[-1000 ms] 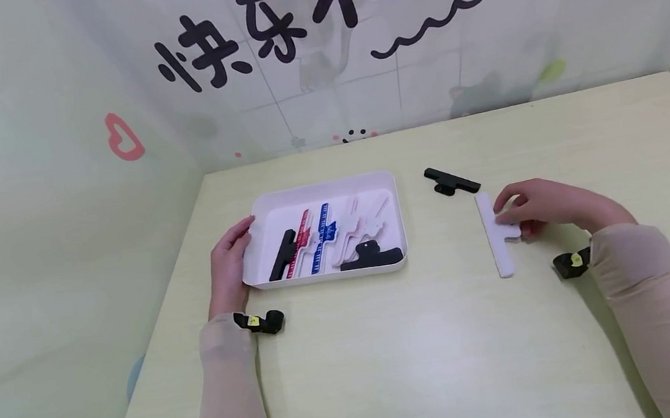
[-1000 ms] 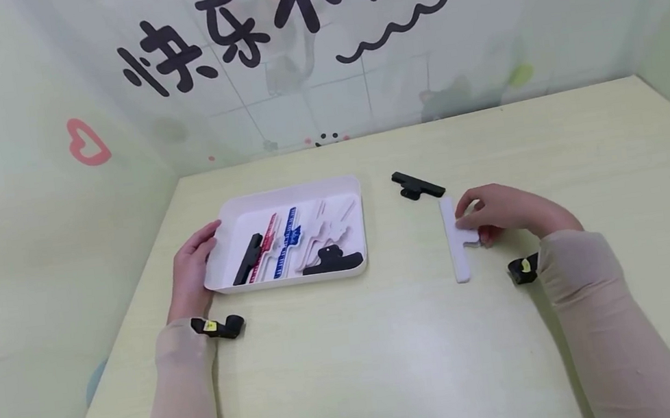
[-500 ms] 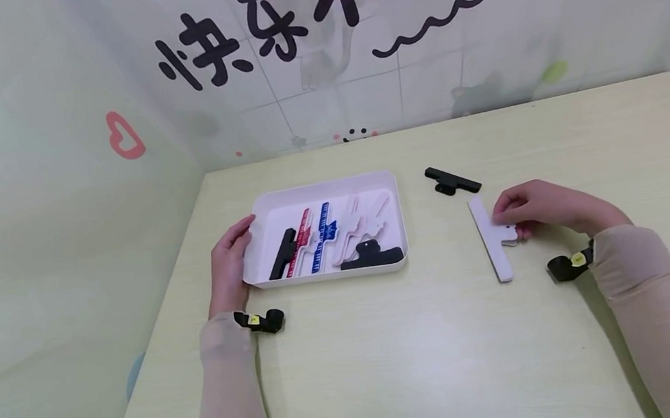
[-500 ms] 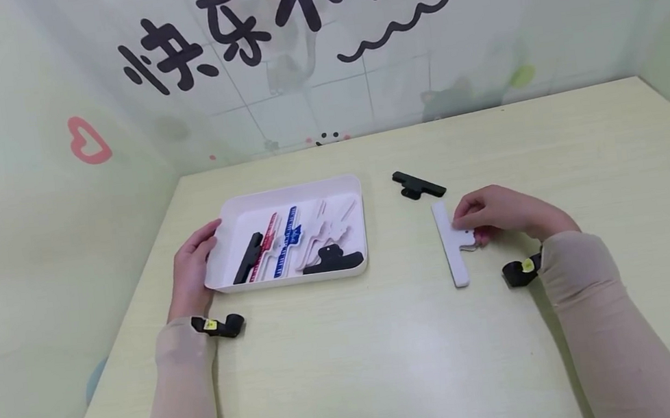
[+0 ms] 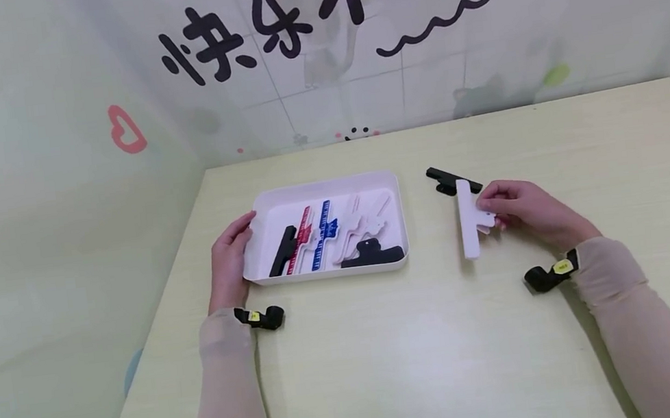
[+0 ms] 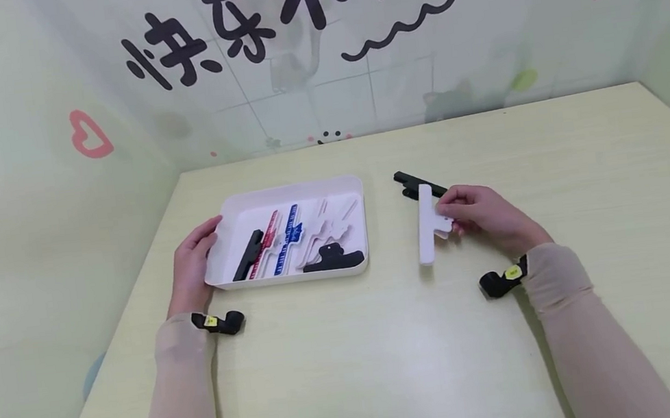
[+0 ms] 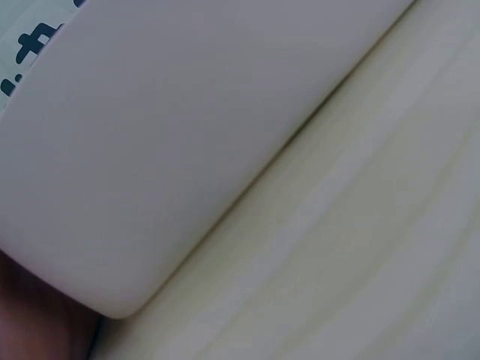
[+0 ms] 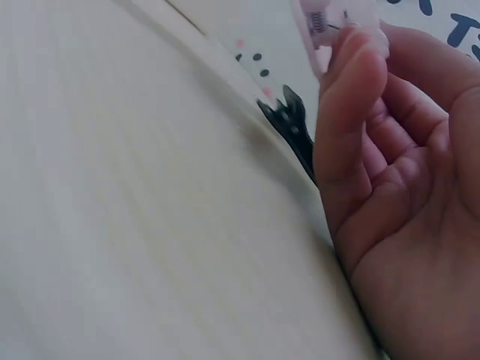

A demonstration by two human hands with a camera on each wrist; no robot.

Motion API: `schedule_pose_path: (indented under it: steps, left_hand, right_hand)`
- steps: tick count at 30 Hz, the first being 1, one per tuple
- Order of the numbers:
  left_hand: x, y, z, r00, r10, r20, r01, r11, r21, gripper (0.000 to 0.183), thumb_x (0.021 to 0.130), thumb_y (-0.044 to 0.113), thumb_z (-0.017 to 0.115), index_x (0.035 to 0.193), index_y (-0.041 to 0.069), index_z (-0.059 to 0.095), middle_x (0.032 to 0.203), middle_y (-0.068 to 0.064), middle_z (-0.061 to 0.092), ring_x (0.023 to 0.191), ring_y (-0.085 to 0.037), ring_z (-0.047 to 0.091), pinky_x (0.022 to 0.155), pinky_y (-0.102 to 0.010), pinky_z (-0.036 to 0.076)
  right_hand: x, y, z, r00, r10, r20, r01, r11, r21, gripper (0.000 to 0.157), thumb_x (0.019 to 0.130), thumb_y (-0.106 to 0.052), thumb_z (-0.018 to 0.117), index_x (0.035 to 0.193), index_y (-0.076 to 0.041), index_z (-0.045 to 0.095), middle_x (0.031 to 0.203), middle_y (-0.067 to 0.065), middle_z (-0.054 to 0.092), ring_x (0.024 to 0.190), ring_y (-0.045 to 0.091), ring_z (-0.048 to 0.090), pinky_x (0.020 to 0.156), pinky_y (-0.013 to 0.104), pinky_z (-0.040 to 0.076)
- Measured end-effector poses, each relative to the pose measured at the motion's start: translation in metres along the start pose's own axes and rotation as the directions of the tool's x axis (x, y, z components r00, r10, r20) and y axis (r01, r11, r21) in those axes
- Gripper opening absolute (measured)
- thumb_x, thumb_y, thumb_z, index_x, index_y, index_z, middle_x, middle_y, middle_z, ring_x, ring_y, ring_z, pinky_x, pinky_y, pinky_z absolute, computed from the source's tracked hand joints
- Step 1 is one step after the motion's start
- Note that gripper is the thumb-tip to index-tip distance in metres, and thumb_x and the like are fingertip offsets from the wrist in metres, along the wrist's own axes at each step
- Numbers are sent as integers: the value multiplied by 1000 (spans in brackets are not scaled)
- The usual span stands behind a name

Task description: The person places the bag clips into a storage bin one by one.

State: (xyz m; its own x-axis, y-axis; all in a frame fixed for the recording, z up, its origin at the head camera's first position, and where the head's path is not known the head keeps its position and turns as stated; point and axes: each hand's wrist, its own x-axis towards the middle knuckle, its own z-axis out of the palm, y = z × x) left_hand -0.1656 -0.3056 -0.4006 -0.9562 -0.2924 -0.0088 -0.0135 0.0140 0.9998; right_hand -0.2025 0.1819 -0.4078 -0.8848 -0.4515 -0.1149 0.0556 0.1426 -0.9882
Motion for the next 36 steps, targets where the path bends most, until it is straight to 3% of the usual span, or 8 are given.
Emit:
schedule_pose_path:
  steps: [4,15,26,36]
  left_hand:
    - [1,2,1,1000,0,-1,0,1000,11,29,92,17,50,119,19,59,130,6,45,118,-11,39,98,-32,33]
    - [5,2,0,1000,7,0,-7,1000,14,29,92,16,49,119,19,59,130,6,45,119,-10,39,99,-31,32]
    - [3,1,2,1000,-3,5,3,1000,18,29,92,17,48,119,19,58,130,6,44,119,-10,38,99,-32,32]
    - [3,0,1,1000,9,3,-9,1000,16,29,92,16,49,119,18,59,130,5,45,119,-11,38,100,-32,31]
  right_hand:
    - [6,-2,13,1000,-30,-8,30,996,80,27,86,-23,60,97,0,54,74,2,52,61,13,47,51,21,38]
    - [29,-13,43,999,-44,-24,47,987,157,25,83,-24,63,95,-2,56,78,3,50,62,13,47,53,20,40]
    - [40,-15,46,992,-22,-122,52,967,249,33,82,-24,64,105,-2,55,94,7,52,70,12,50,60,20,44]
    - [42,-15,53,989,-68,-129,102,955,279,33,84,-23,62,109,-2,55,100,9,50,74,15,50,62,21,46]
